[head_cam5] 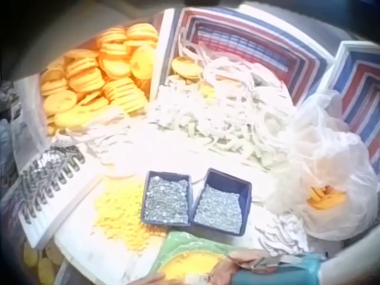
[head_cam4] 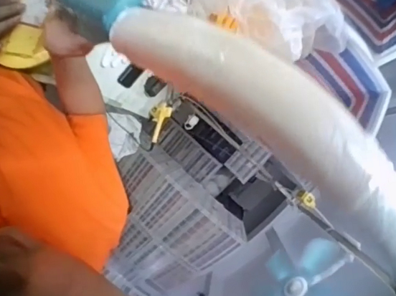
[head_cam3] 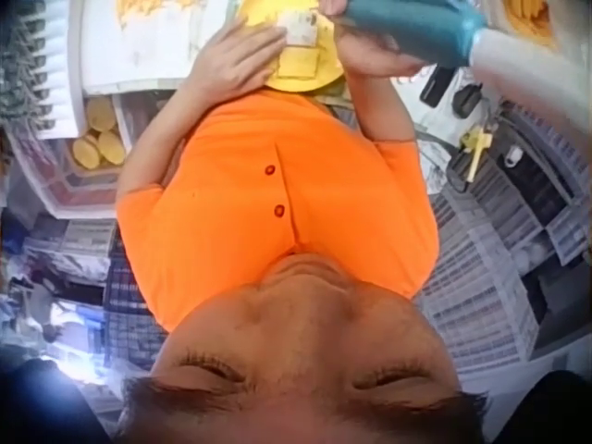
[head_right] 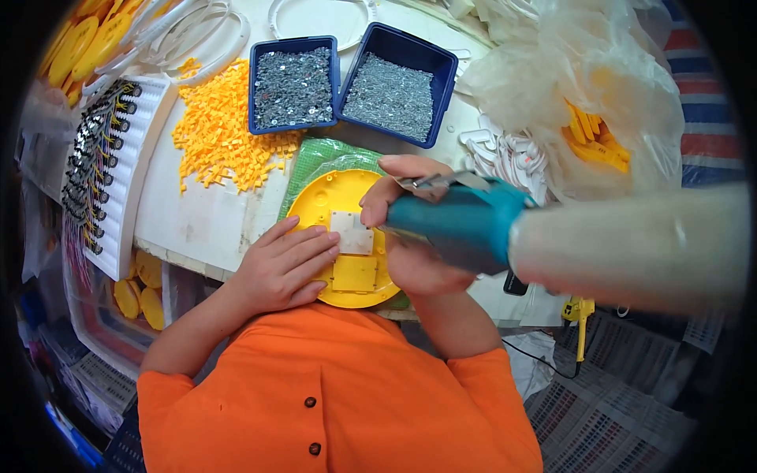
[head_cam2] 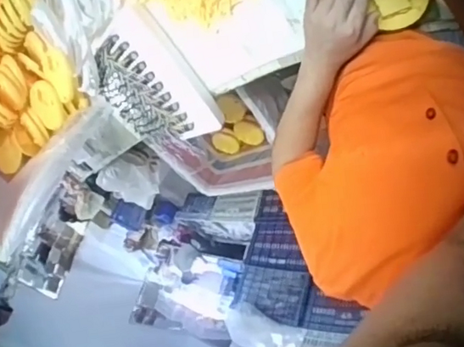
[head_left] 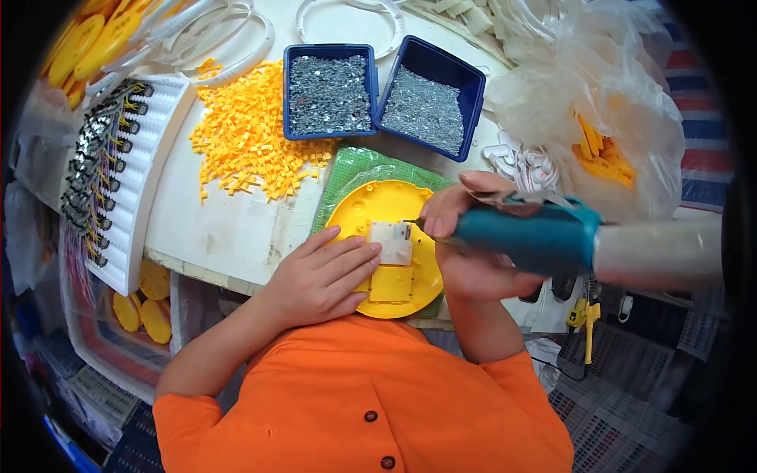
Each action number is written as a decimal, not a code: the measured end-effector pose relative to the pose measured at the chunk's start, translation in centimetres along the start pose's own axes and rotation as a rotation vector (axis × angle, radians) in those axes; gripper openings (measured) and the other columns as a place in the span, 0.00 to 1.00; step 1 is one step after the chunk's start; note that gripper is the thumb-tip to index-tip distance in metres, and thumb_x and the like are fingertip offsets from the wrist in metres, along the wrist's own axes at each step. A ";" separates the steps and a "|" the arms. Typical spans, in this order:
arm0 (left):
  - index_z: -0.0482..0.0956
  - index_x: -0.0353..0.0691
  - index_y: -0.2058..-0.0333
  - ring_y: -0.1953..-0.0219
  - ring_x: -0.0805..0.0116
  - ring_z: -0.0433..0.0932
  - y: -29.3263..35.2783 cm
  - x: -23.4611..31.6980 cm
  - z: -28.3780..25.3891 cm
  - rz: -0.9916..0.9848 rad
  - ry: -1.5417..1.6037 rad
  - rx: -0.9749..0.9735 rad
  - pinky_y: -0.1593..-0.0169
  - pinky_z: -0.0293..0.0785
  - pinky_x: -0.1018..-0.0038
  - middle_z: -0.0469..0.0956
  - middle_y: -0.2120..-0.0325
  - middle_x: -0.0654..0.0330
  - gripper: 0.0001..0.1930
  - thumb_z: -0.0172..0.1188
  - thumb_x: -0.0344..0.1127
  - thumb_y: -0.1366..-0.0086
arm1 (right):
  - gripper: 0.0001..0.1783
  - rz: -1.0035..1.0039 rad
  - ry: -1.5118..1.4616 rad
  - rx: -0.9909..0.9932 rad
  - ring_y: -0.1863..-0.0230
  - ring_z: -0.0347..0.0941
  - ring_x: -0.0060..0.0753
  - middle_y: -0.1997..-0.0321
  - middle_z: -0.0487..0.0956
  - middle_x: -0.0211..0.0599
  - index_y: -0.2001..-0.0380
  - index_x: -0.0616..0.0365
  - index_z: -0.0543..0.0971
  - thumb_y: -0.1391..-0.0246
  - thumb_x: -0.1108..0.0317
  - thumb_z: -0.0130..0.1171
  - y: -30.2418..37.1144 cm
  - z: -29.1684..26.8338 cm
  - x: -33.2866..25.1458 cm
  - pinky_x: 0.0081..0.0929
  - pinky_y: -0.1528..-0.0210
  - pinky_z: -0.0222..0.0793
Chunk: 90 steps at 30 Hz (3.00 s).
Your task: Assembling plastic toy housings by applying adhesive and inserting small metal fasteners.
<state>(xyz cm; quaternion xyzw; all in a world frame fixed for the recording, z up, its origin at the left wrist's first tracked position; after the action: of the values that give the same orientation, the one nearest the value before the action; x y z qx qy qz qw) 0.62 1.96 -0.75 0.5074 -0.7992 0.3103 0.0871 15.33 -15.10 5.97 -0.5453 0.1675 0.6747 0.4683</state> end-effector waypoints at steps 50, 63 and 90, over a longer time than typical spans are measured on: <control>0.80 0.35 0.48 0.43 0.60 0.79 1.2 -0.4 0.4 0.001 0.024 0.167 0.33 0.68 0.56 0.79 0.47 0.53 0.27 0.70 0.47 0.41 | 0.61 -0.062 -0.003 -0.084 0.56 0.74 0.45 0.59 0.78 0.47 0.28 0.73 0.51 0.42 0.26 0.50 1.4 1.9 -2.8 0.45 0.45 0.67; 0.84 0.37 0.57 0.53 0.50 0.83 7.6 -13.7 -16.9 -0.627 -0.389 0.675 0.48 0.78 0.62 0.84 0.55 0.51 0.11 0.65 0.30 0.37 | 0.29 0.063 0.457 0.181 0.46 0.77 0.36 0.47 0.80 0.43 0.32 0.68 0.67 0.29 0.60 0.46 3.3 -3.4 0.4 0.34 0.45 0.74; 0.78 0.33 0.58 0.54 0.69 0.80 2.1 -11.5 -25.9 -0.245 0.434 0.944 0.40 0.70 0.72 0.83 0.61 0.55 0.06 0.53 0.26 0.28 | 0.18 -0.554 0.839 -0.090 0.56 0.72 0.41 0.54 0.77 0.48 0.46 0.64 0.71 0.40 0.76 0.50 4.7 1.3 -2.5 0.36 0.51 0.72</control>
<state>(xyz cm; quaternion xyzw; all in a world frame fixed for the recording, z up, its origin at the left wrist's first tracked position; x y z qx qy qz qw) -0.35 26.35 13.67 0.5053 -0.4711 0.7214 0.0483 10.68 -17.67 7.32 -0.8132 0.1612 0.2544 0.4981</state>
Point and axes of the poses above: each hand's wrist, its own y-axis away from the middle knuckle, its own z-axis out of the palm, x = y × z, the point moved 1 cm from there along -y, towards the middle knuckle
